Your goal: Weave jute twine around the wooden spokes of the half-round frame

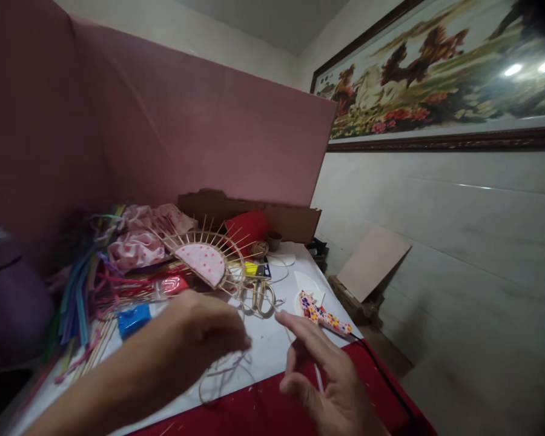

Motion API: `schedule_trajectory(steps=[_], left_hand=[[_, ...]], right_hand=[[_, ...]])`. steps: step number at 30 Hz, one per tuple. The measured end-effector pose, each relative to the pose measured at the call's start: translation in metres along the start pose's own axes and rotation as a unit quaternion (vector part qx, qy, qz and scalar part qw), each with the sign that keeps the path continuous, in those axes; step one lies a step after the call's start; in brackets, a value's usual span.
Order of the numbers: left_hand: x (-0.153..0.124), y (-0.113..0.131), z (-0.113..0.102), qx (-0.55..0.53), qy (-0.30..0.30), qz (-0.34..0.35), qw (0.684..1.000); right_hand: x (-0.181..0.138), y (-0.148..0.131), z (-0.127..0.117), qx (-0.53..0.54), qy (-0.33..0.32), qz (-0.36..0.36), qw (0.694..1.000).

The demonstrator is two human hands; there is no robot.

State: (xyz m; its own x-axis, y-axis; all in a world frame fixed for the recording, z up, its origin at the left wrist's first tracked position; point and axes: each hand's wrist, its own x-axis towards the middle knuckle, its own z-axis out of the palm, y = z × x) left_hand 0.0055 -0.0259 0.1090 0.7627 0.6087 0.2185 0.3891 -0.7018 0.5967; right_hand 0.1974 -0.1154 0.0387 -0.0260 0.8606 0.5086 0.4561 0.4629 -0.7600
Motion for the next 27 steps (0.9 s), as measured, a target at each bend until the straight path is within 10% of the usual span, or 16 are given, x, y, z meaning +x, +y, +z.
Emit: schedule_trajectory(steps=[4, 8, 12, 16, 21, 27], left_hand=[[0.003, 0.009, 0.016, 0.029, -0.062, 0.021, 0.997], [-0.005, -0.022, -0.024, 0.104, 0.027, -0.05, 0.993], [-0.011, -0.04, -0.053, 0.235, 0.153, -0.173, 0.944], [0.0, -0.013, -0.015, 0.163, 0.045, -0.03, 0.985], [0.003, 0.006, 0.001, 0.03, 0.005, 0.001, 1.0], [-0.008, -0.019, -0.04, 0.062, 0.102, -0.086, 0.989]], right_hand=[[0.006, -0.01, 0.006, 0.081, -0.065, 0.1, 0.99], [-0.003, 0.014, -0.012, -0.066, -0.016, 0.182, 0.981], [-0.007, 0.022, -0.03, -0.238, -0.109, 0.178, 0.949], [0.003, -0.004, -0.013, -0.07, -0.071, 0.1, 0.99], [0.007, -0.008, 0.005, 0.185, -0.117, 0.236, 0.947], [-0.002, 0.021, -0.019, -0.191, -0.114, 0.161, 0.961]])
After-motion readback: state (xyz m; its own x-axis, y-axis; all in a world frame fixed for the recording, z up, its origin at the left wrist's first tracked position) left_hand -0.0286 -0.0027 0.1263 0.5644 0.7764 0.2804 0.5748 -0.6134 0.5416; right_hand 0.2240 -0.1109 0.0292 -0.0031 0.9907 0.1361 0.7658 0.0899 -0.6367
